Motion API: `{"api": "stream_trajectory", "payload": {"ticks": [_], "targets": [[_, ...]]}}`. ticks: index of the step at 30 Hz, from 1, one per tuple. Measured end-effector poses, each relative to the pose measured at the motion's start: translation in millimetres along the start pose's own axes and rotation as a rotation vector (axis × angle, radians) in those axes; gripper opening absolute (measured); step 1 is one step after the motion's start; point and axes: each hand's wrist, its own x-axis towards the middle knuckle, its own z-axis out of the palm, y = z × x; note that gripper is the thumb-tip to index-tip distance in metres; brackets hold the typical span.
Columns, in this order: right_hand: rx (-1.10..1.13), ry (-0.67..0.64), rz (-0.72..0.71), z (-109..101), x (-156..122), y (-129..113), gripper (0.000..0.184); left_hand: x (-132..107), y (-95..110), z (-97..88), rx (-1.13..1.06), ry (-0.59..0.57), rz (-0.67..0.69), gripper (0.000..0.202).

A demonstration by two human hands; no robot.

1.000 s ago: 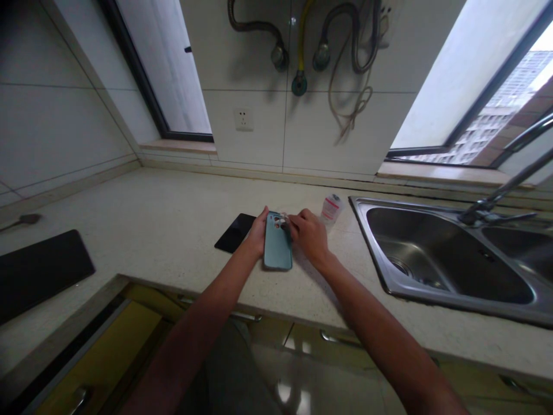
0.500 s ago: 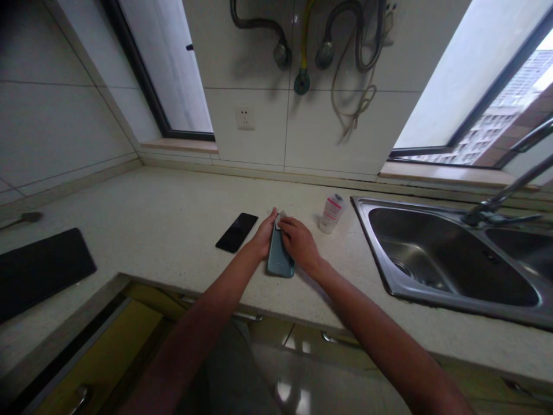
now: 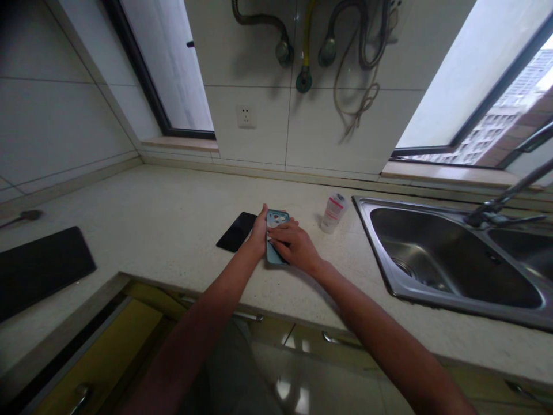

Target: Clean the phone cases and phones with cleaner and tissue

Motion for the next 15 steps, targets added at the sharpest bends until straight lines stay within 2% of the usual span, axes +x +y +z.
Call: {"api": "stream_trajectory", "payload": {"ticks": [3,5,8,11,15], "targets": [[0.031,-0.143,-0.103,-8.8,2.6,-9.8,0.020,-1.5,7.5,-2.4,-0.029,0.071,0.040,0.055],[0.087,-0.243,-0.126,-17.0,4.2,-14.6,0.020,-3.4,11.1,-4.2,-0.049,0.062,0.057,0.054],[0.185,-0.407,-0.100,-32.3,5.9,-16.6,0.021,-5.4,14.5,-6.6,-0.071,0.048,0.071,0.056],[0.205,-0.570,-0.011,-47.7,6.7,-12.0,0.023,-6.4,17.4,-7.9,-0.077,0.067,0.086,0.058],[0.050,-0.625,0.014,-58.3,8.4,-4.8,0.021,-7.8,20.5,-7.6,-0.067,0.082,0.054,0.058]]}}
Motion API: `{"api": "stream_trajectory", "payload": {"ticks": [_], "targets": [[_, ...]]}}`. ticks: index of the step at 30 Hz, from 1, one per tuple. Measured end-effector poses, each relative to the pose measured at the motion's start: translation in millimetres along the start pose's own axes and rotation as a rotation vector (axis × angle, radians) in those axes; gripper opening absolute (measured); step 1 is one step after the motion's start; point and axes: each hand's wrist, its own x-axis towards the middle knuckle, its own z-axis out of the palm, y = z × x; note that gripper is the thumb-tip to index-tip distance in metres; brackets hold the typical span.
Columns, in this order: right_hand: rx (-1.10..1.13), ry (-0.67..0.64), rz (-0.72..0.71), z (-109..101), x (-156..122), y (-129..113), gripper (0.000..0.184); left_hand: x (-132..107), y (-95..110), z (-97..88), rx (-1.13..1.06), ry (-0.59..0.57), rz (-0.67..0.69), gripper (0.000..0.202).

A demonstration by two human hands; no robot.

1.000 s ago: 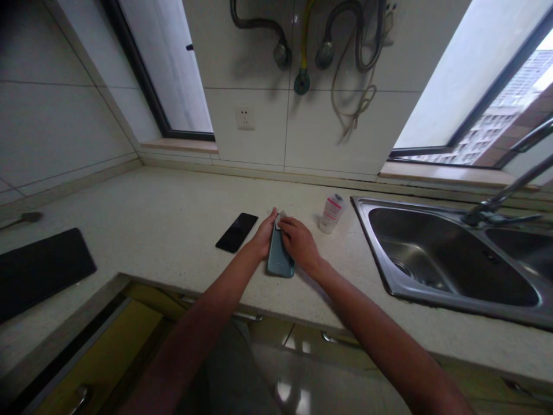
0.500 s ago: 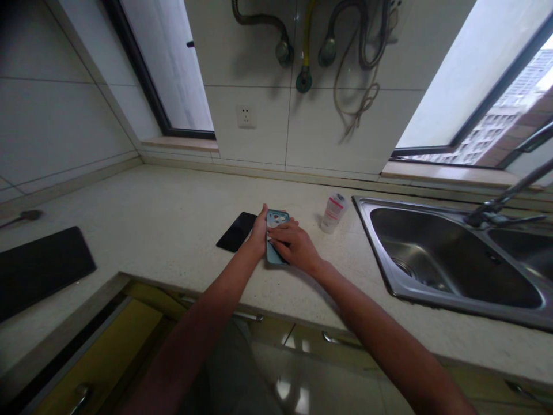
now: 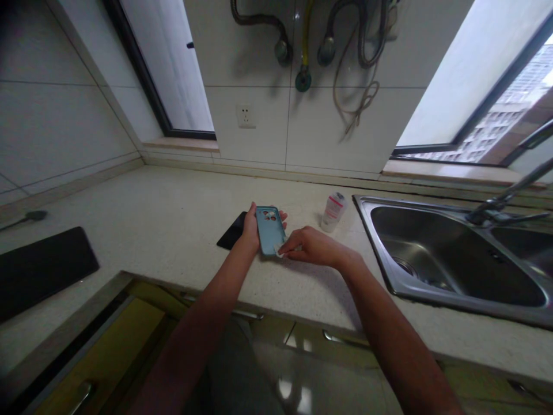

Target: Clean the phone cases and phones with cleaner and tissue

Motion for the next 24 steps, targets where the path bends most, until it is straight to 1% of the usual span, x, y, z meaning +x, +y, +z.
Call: {"api": "stream_trajectory", "payload": {"ticks": [4,8,10,13,15,17,20,22,24], "targets": [[-0.209,-0.006,-0.001,-1.0,2.6,0.2,0.018,0.2,0.0,-0.4,0.036,0.030,-0.064,0.065],[-0.315,0.012,0.041,1.1,5.4,0.7,0.018,3.0,-2.7,-2.0,0.059,0.022,-0.110,0.071],[-0.360,0.025,0.053,2.9,7.1,3.0,0.018,3.9,-4.6,-1.4,0.077,0.007,-0.142,0.070],[-0.458,0.047,0.095,6.1,10.0,7.1,0.018,2.7,-7.9,3.2,0.108,-0.010,-0.210,0.061],[-0.530,0.089,0.185,8.0,11.7,9.5,0.019,0.2,-10.3,7.3,0.144,-0.008,-0.255,0.055],[-0.578,0.153,0.325,9.6,13.1,11.9,0.022,-3.1,-13.1,10.5,0.185,-0.004,-0.292,0.052],[-0.587,0.245,0.528,12.0,15.0,17.1,0.027,-7.8,-17.6,11.7,0.220,-0.049,-0.353,0.051],[-0.579,0.282,0.606,13.8,16.2,21.6,0.027,-10.2,-20.2,10.8,0.222,-0.093,-0.390,0.052],[-0.569,0.301,0.632,16.1,17.1,25.7,0.026,-11.5,-21.9,9.7,0.214,-0.115,-0.409,0.053]]}}
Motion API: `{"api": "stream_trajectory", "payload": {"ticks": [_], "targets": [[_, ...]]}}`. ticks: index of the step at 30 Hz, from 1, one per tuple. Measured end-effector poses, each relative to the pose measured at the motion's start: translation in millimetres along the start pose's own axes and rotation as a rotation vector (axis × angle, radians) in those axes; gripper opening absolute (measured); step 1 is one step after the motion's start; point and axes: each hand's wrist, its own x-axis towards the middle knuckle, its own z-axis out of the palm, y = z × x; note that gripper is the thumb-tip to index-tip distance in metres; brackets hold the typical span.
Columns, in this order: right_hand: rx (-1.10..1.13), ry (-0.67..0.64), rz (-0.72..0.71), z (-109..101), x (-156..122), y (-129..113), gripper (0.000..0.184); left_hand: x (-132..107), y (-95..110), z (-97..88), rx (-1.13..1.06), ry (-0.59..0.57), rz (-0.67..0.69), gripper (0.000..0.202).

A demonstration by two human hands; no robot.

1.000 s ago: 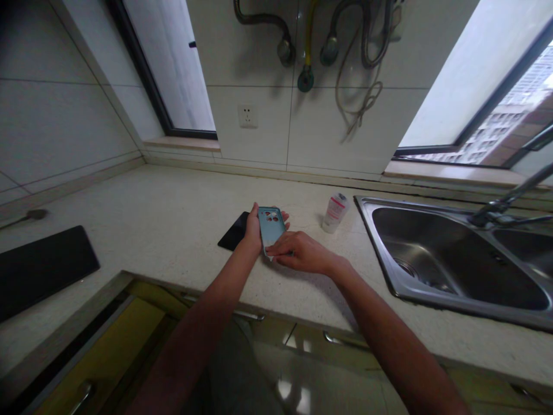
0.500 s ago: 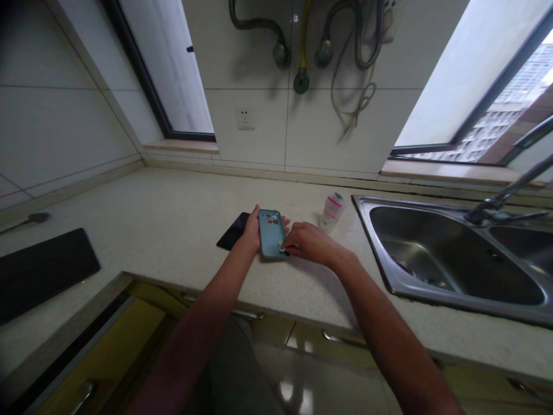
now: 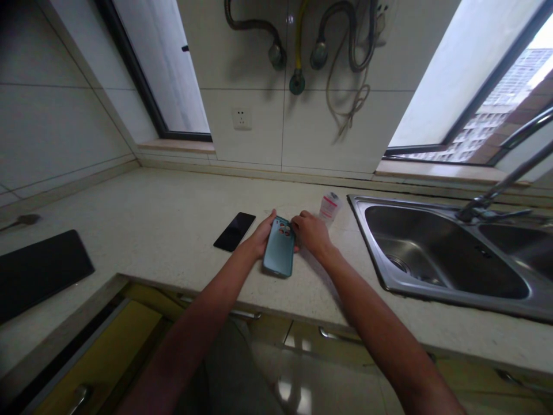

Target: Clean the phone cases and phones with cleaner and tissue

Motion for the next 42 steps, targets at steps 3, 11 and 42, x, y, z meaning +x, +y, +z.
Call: {"api": "stream_trajectory", "payload": {"ticks": [3,11,42], "targets": [[0.029,0.019,-0.008,5.2,0.4,-0.5,0.026,0.6,-1.3,-0.3,-0.015,-0.010,0.002,0.051],[0.114,0.195,-0.094,14.5,-3.8,-7.7,0.024,2.9,-3.4,1.4,0.039,-0.021,0.009,0.050],[0.904,-0.487,-0.479,-12.3,-20.7,-22.2,0.018,8.4,7.5,-7.9,-0.030,0.127,0.319,0.075]]}}
